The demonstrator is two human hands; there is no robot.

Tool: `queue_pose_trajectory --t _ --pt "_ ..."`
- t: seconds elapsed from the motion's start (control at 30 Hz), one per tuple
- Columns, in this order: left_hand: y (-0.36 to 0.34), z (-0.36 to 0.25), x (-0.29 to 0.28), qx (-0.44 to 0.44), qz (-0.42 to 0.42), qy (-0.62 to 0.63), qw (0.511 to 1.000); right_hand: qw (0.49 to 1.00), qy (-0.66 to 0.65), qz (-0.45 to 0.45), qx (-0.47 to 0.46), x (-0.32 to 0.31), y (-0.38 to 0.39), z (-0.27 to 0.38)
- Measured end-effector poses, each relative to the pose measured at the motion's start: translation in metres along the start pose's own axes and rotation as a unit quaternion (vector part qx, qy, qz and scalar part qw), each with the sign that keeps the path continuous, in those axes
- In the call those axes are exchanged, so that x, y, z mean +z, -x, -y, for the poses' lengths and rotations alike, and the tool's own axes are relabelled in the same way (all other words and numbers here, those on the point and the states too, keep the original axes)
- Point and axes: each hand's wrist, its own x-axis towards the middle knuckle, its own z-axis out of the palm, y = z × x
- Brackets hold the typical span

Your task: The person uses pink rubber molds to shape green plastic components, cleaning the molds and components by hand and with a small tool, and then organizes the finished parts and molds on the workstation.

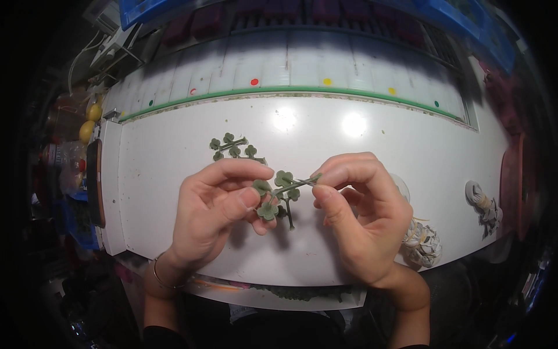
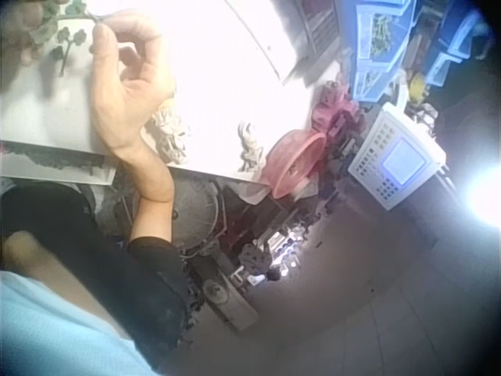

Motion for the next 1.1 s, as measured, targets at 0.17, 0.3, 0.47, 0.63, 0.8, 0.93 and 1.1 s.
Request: queue_pose_trajectory --t 0.17,0.3,0.47,0.63,0.8,0.93,1.1 --pt "-0.003 -0.008 0.002 -0.098 0.020 0.047 0.994 0.998 0.060 -0.007 -0.036 0.000 0.002 0.001" --pt "-0.003 -0.004 0.002 -0.132 0.043 0.077 0.987 0.995 0.081 0.009 -0.064 0.000 0.003 0.000" --pt "-0.003 0.002 0.001 -0.079 0.010 0.083 0.993 0.986 0.100 0.002 -0.132 0.001 0.012 0.000" --pt "-0.002 0.005 0.000 -0.013 0.025 0.035 0.999 0.969 0.172 -0.001 -0.175 0.010 0.016 -0.004" --pt "-0.001 0.007 0.000 0.024 0.026 0.031 0.999 0.968 0.174 0.014 -0.182 0.011 0.014 -0.005" --pt "-0.001 0.007 0.003 0.027 0.024 0.038 0.999 0.966 0.178 0.017 -0.187 0.011 0.014 -0.005" --pt "0.000 0.008 0.000 0.011 0.031 0.042 0.999 0.968 0.200 0.033 -0.145 0.012 0.013 0.002"
